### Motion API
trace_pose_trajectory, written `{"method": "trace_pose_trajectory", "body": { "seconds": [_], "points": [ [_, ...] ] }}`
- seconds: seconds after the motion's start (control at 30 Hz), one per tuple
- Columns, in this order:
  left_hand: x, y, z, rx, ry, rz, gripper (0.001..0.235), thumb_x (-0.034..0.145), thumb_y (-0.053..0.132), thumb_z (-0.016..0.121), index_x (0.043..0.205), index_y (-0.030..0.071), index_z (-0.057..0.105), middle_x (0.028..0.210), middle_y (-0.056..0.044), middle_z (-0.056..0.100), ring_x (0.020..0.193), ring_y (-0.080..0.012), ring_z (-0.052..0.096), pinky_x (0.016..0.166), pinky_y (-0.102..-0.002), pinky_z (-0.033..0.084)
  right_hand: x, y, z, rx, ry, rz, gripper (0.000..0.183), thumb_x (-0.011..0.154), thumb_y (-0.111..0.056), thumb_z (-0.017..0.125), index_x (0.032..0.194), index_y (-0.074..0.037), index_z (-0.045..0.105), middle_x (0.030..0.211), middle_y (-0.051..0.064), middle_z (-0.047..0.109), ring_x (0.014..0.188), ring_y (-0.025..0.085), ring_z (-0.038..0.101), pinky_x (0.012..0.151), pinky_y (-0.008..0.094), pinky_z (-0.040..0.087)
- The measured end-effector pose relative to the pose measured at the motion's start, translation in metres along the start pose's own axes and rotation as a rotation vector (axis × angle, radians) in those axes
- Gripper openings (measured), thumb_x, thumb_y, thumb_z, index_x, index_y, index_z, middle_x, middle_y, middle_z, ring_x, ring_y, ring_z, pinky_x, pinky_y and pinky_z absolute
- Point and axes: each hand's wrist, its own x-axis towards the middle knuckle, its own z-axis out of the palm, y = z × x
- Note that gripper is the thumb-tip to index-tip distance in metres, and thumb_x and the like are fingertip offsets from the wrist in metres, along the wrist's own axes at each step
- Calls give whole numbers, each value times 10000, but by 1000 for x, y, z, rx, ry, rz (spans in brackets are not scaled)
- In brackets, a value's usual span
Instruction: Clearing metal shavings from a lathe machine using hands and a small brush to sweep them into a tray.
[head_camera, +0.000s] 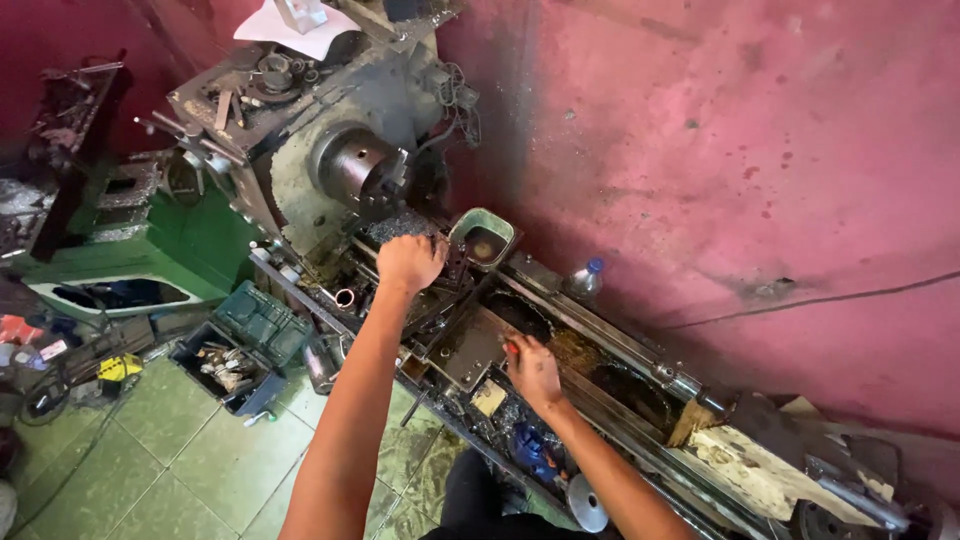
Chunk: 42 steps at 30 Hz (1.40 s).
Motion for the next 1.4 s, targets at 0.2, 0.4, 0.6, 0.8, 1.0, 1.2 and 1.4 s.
{"method": "trace_pose_trajectory", "body": {
  "seconds": [0.2,0.4,0.6,0.8,1.0,1.2,1.4],
  "points": [
    [-10,5,-10,7,-12,-8,671,934,593,374,976,78,802,924,-167,791,918,-391,764,796,-489,595,-6,-1,-4,315,17,211,274,818,-389,830,881,-123,801,766,130,766,779,345,765,649,414,606],
    [-12,8,-18,-6,-10,-20,678,937,593,360,980,80,802,931,-165,792,920,-384,765,800,-486,596,22,0,-19,113,36,184,184,860,-281,769,898,-102,789,755,170,757,764,378,758,660,463,603],
    [-8,5,-17,-2,-34,-32,713,960,588,311,993,75,805,952,-170,794,943,-390,765,816,-493,593,31,30,6,33,-71,274,234,862,-350,760,918,-126,797,768,170,762,823,387,761,717,496,602],
    [-4,2,-7,37,-29,-13,740,966,608,288,1040,71,792,985,-172,791,963,-397,758,831,-501,587,42,66,11,272,-66,706,451,740,-535,828,1029,-190,829,986,120,795,1053,302,741,914,422,584],
    [-12,7,-19,28,-74,-22,723,971,593,288,1074,82,789,1010,-171,789,978,-398,755,843,-497,586,52,74,-4,-42,-182,400,336,802,-317,799,931,-8,779,892,238,777,928,443,751,796,538,612],
    [-12,10,-27,10,-80,-46,769,975,613,251,1060,77,795,1005,-177,790,987,-406,751,852,-505,582,41,113,52,-130,-199,440,403,732,-405,846,918,-68,725,793,102,783,880,344,778,768,478,648],
    [-6,6,-20,28,-99,-36,716,958,583,294,1058,86,798,1017,-168,791,1001,-399,750,859,-496,583,41,77,22,156,-143,544,412,722,-352,874,966,-33,784,919,213,783,965,378,760,820,466,620]
  ]
}}
